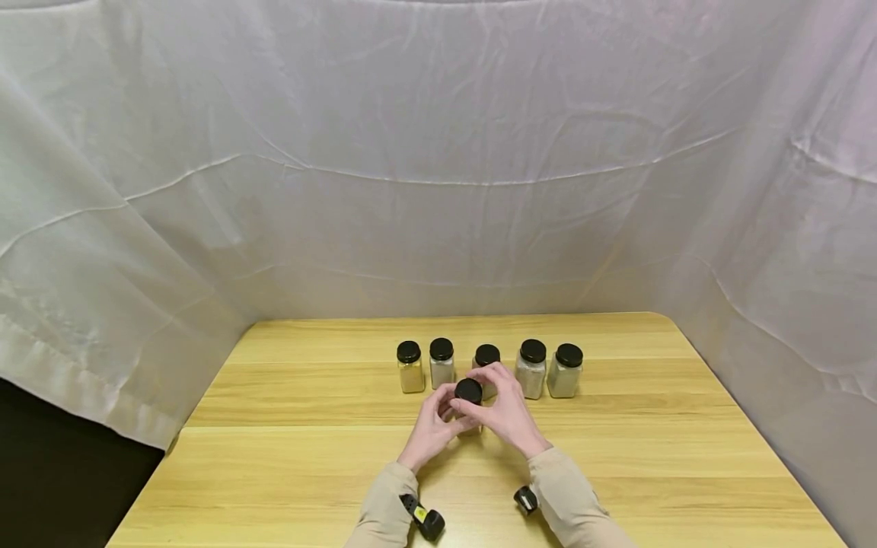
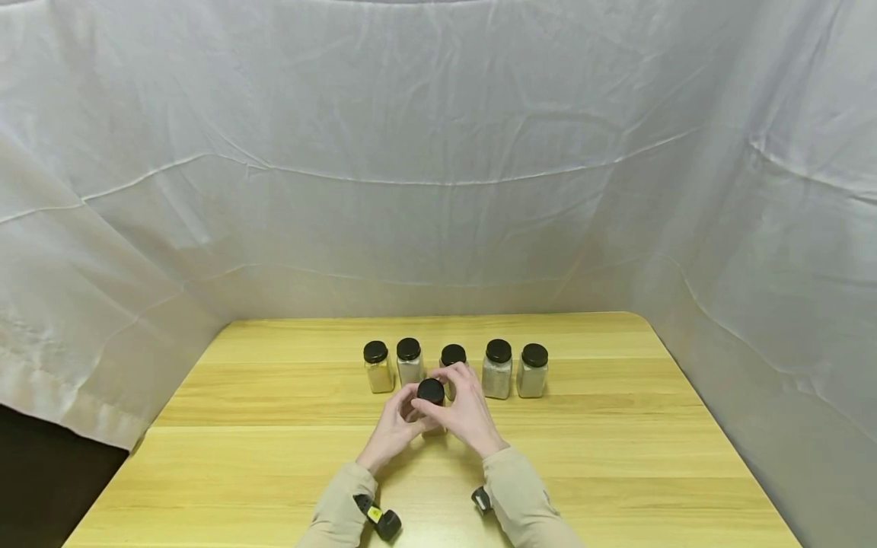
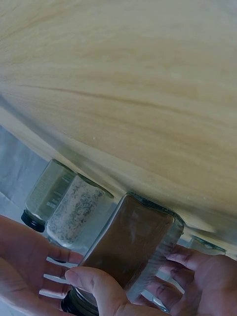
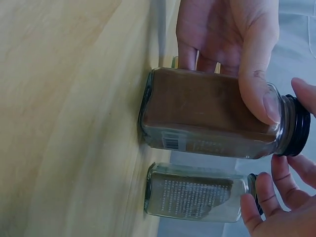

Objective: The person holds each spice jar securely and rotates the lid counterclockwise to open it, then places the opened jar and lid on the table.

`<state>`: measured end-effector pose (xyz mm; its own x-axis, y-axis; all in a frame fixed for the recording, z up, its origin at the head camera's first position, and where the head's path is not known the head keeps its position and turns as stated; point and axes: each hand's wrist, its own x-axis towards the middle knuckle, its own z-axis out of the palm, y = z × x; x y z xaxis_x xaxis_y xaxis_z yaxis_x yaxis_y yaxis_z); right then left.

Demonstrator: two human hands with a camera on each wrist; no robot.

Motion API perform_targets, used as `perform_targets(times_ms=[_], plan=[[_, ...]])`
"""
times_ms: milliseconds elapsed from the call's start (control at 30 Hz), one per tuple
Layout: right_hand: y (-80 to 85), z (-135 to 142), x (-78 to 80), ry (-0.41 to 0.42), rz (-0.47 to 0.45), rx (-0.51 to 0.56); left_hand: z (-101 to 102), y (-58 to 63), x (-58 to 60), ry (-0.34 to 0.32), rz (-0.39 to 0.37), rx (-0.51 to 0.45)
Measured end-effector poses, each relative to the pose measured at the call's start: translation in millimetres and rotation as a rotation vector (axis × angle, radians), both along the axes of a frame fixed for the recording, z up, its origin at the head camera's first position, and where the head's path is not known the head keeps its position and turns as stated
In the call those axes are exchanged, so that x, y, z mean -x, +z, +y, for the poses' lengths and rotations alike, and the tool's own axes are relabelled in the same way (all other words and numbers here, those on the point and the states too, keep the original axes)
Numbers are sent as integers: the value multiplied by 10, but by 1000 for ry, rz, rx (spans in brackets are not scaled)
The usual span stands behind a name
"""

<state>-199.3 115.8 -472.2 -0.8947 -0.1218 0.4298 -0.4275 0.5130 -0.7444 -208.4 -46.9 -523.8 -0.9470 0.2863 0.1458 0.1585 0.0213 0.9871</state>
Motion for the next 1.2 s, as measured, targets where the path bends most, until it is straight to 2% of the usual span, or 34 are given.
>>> perform_targets(times_ms=[167,433,533,667,800,1000,1200], plan=[[-3,7,11,16,26,-22,2,-1,3,-3,7,-4],[27,38,-6,92,20,-28,4,-12,4,12,24,10],[26,35,-13,83,5,-22,6,-13,3,15,16,14],[20,19,-15,25,-9,-31,6,-15,4,10,8,10],[23,2,-11,-18,20,-62,5,-9,2,3,4,-7],[40,-1,-2,-3,53,-86,5,-15,3,-2,22,-12],[64,26,1,55,28,-76,0,-14,1,-6,25,-6]])
